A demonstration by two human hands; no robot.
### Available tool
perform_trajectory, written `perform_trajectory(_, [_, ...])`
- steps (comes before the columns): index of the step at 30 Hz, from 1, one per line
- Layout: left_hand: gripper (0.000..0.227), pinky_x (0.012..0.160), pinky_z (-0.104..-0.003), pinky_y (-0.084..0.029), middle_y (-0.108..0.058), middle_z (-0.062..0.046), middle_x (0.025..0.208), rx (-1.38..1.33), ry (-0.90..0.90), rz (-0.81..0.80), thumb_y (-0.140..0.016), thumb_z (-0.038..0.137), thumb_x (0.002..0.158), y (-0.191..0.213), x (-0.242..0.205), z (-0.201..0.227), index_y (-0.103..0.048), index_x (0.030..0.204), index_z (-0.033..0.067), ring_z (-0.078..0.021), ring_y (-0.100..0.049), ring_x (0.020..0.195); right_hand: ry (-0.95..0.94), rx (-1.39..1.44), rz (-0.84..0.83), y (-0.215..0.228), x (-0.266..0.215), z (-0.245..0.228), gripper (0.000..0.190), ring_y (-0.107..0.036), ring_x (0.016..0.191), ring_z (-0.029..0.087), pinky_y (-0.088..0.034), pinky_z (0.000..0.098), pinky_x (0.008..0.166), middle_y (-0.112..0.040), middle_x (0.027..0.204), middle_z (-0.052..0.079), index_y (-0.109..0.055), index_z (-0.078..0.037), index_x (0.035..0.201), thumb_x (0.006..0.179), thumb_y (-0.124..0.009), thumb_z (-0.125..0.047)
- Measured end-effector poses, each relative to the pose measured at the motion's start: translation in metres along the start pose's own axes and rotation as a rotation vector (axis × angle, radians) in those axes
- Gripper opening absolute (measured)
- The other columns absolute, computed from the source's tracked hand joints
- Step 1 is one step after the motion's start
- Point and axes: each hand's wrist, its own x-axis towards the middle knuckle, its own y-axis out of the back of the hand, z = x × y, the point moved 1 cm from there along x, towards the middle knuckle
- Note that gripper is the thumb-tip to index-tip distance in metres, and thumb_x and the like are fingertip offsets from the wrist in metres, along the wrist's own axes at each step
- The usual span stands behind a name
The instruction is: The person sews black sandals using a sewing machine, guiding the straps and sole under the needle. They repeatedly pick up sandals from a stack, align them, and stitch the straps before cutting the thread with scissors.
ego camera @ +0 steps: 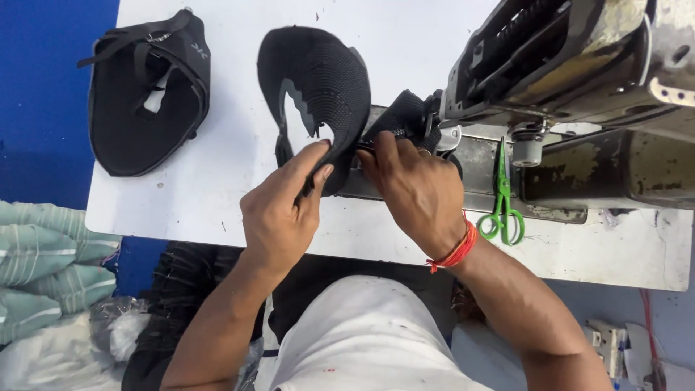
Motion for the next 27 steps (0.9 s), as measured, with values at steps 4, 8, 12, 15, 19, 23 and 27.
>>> perform_trajectory(4, [0.032,0.085,-0.030,-0.066,-0.073,-0.017,0.120,-0.014,-0.148,0.023,-0.073,0.001,0.104,0.009,0.001,-0.005,-0.061,0.133,-0.0008,-0.0263,-0.078,0.104,-0.025,0.031,-0.028,-0.004,-0.004,0.005,0.033,-0.059,0.045,0.020,-0.043,0.0343,0.039,-0.061,0.064,0.003,-0.058,-0.008,0.091,0.103,-0.068,-0.036])
perform_trajectory(8, [0.037,0.087,-0.033,-0.061,-0.073,-0.019,0.119,-0.002,-0.245,0.074,-0.074,0.001,0.106,0.021,0.030,-0.014,-0.057,0.138,-0.0026,-0.0287,-0.075,0.106,-0.055,0.112,0.000,0.008,-0.014,0.000,0.034,-0.060,0.047,0.019,-0.043,0.0333,0.039,-0.064,0.067,0.004,-0.059,-0.007,0.093,0.100,-0.071,-0.038])
perform_trajectory(12, [0.040,0.101,-0.046,-0.051,-0.070,-0.026,0.126,0.374,-0.058,-0.052,-0.069,0.023,0.105,-0.038,0.038,-0.100,-0.062,0.135,-0.0010,-0.0393,-0.065,0.118,-0.081,0.291,0.028,0.020,-0.035,-0.009,0.043,-0.065,0.052,0.019,-0.046,0.0320,0.042,-0.070,0.077,0.006,-0.061,-0.004,0.097,0.088,-0.081,-0.041])
perform_trajectory(15, [0.052,0.103,-0.047,-0.052,-0.072,-0.023,0.122,-0.027,0.472,-0.389,-0.058,0.048,0.106,-0.095,0.046,-0.121,-0.068,0.128,0.0011,-0.0351,-0.068,0.116,-0.090,0.384,0.042,0.017,-0.047,-0.004,0.043,-0.067,0.056,0.018,-0.049,0.0313,0.046,-0.071,0.083,0.008,-0.063,-0.004,0.103,0.083,-0.086,-0.034])
perform_trajectory(19, [0.067,0.093,-0.042,-0.061,-0.075,-0.021,0.108,-0.876,1.002,-0.534,-0.063,0.056,0.093,-0.156,0.031,-0.107,-0.068,0.120,-0.0048,-0.0272,-0.075,0.102,-0.110,0.439,0.054,0.007,-0.067,0.006,0.040,-0.071,0.069,0.019,-0.053,0.0299,0.055,-0.072,0.096,0.007,-0.064,-0.007,0.115,0.084,-0.086,-0.019])
perform_trajectory(23, [0.054,0.093,-0.042,-0.060,-0.071,-0.017,0.112,-1.327,0.978,-0.317,-0.076,0.035,0.089,-0.138,0.012,-0.068,-0.063,0.123,-0.0043,-0.0255,-0.072,0.102,-0.111,0.410,0.073,0.000,-0.077,0.029,0.047,-0.070,0.071,0.019,-0.052,0.0312,0.056,-0.068,0.099,0.006,-0.064,-0.008,0.123,0.082,-0.086,-0.015])
perform_trajectory(27, [0.041,0.100,-0.038,-0.056,-0.070,-0.010,0.120,-1.573,0.875,-0.188,-0.072,0.003,0.088,-0.140,-0.032,-0.037,-0.063,0.128,0.0015,-0.0192,-0.069,0.109,-0.211,0.202,0.030,-0.025,-0.087,0.057,0.067,-0.065,0.068,0.020,-0.048,0.0335,0.051,-0.063,0.099,0.009,-0.061,-0.008,0.136,0.077,-0.090,-0.020])
